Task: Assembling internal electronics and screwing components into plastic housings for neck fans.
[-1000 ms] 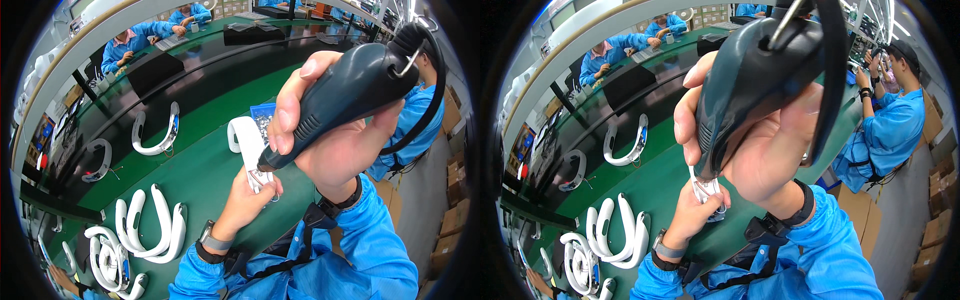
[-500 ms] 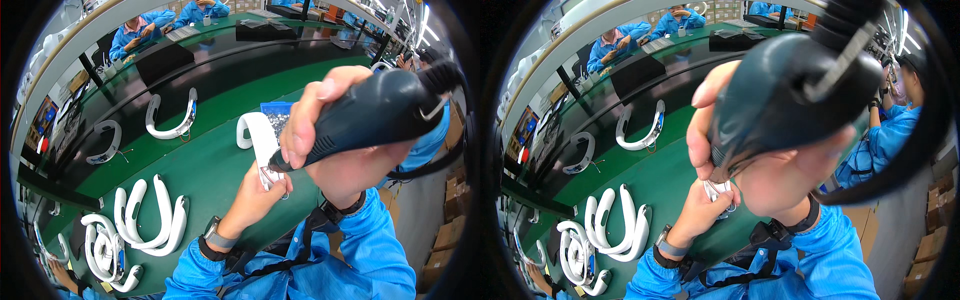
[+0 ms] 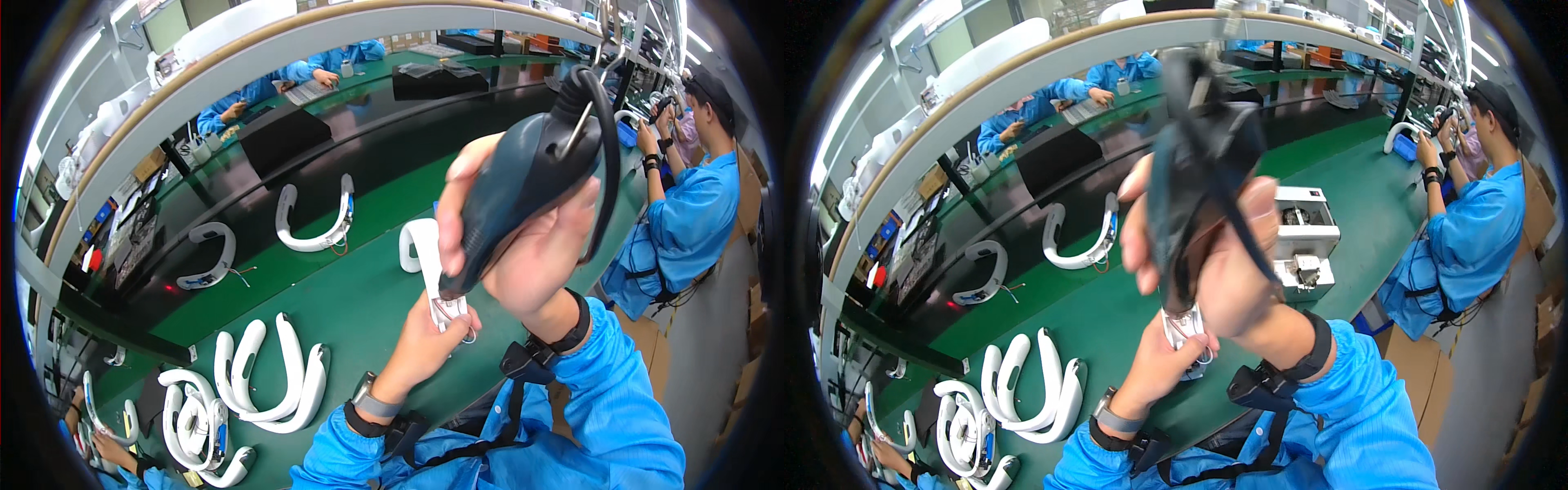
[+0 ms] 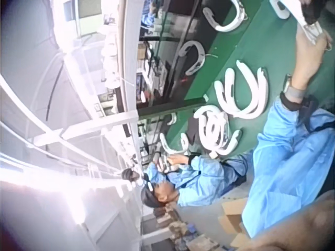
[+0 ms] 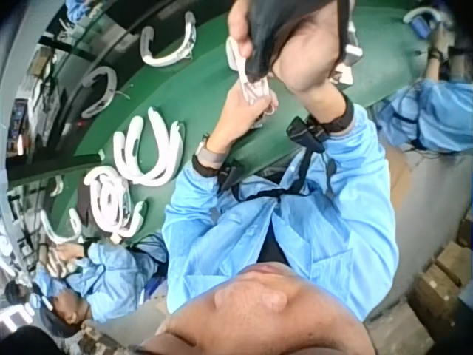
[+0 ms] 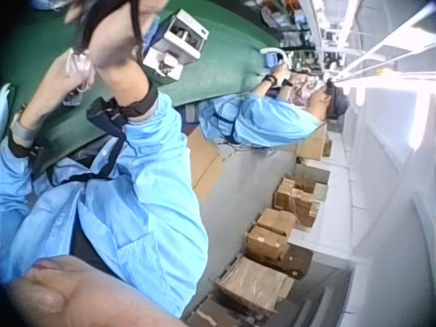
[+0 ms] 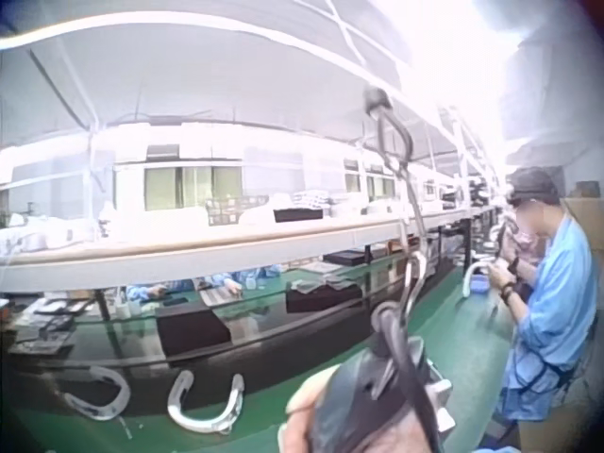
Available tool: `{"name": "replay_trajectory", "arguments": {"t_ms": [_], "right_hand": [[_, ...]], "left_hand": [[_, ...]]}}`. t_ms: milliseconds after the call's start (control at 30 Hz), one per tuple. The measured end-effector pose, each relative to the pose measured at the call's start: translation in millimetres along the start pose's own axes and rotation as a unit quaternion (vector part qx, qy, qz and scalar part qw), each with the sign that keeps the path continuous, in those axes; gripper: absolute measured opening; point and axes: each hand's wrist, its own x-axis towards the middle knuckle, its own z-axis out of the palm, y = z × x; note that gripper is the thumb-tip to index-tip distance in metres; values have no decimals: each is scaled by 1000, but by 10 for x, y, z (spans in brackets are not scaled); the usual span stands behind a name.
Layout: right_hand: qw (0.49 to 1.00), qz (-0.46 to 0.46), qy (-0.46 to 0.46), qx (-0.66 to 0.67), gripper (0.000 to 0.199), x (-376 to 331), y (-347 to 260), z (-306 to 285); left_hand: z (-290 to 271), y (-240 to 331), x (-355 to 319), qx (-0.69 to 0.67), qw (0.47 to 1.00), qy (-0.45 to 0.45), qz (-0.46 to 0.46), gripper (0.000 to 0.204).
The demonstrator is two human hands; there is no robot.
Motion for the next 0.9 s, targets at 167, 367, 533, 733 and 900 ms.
{"name": "replay_trajectory", "arguments": {"t_ms": [167, 367, 533, 733, 900], "right_hand": [[986, -107, 104, -78, 75, -116, -107, -350], [768, -295, 99, -559, 62, -758, 258, -517], [899, -10, -309, -312, 26, -692, 386, -308], [926, 26, -214, -310, 19, -746, 417, -120], [929, 10, -215, -301, 20, -735, 567, 27]], "left_hand": [[-18, 48, -279, 21, 996, 80, 39, 35], [-128, 557, -567, 250, 967, 5, -37, 30], [-284, 942, -839, 164, 982, 8, -88, 35], [-654, 1210, -1193, 497, 815, 119, 274, 32], [-484, 1283, -1340, 669, 680, 67, 293, 31]]}}
